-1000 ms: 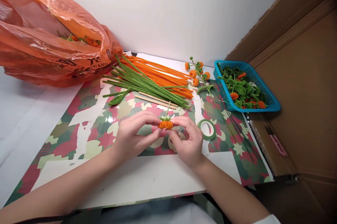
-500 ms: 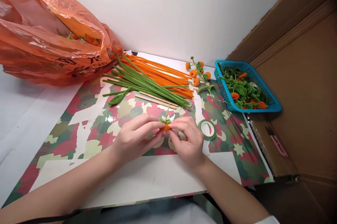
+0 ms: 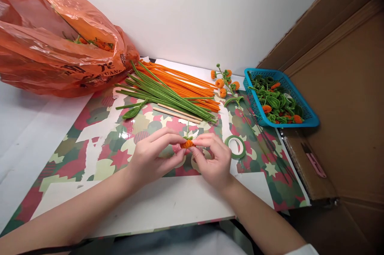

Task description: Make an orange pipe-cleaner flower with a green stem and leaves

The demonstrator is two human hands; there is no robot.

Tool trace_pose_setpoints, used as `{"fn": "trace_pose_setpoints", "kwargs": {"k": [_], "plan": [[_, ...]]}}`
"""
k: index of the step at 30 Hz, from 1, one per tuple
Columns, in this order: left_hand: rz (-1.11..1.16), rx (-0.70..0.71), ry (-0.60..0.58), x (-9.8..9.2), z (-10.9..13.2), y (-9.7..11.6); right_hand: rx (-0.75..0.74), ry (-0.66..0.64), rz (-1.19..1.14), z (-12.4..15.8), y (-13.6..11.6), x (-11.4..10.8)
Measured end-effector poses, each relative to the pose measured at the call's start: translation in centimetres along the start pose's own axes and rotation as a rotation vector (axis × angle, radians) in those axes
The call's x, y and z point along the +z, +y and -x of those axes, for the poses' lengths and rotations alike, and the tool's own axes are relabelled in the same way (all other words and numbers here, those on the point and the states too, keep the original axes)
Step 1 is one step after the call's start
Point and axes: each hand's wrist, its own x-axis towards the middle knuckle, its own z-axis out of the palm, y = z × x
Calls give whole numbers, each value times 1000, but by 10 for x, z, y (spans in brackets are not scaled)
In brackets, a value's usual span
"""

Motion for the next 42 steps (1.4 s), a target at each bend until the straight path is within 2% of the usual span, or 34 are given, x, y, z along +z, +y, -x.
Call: {"fn": "trace_pose_setpoints", "kwargs": {"k": [2, 6, 13, 19, 23, 25, 27, 32, 35, 42], "plan": [[101, -117, -27, 0, 1, 0, 63, -18, -28, -1, -2, -1], [270, -389, -10, -1, -1, 0, 156, -46, -101, -4, -3, -2], [522, -660, -108, -4, -8, 1, 303, -100, -279, -2, 4, 0], [619, -902, -131, -3, -6, -1, 531, -78, -456, -2, 6, 4], [672, -1034, -83, -2, -7, -2, 591, 29, -362, -3, 3, 1], [695, -1058, -66, -1, -7, -1, 542, 67, -289, -2, 1, 1], [718, -1052, -71, 0, -8, 2, 509, 47, -255, -1, -2, 2], [716, -1031, -79, 2, -6, 6, 554, 8, -273, -1, -8, 5], [674, -1019, -88, 3, -4, 5, 645, -11, -345, -3, -5, 5], [674, -971, -48, 6, -2, 3, 978, -86, -626, -11, 5, 2]]}}
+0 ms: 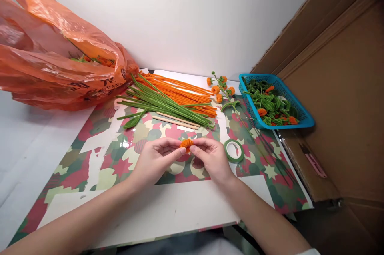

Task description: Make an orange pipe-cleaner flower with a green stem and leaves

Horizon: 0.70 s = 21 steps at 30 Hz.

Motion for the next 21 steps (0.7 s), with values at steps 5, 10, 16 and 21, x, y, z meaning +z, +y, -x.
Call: {"fn": "trace_pose_setpoints", "kwargs": {"k": [5, 10, 16, 21], "plan": [[-17, -62, 4, 1, 0, 0, 115, -66, -100, -4, 0, -3], [-70, 57, 4, -1, -3, 2, 55, -33, -169, -10, 6, -3], [-422, 734, 380, -54, -30, 54, -35, -38, -168, -18, 14, -3], [-1186, 1016, 692, -114, -56, 126, -55, -63, -142, -17, 15, -1]]}}
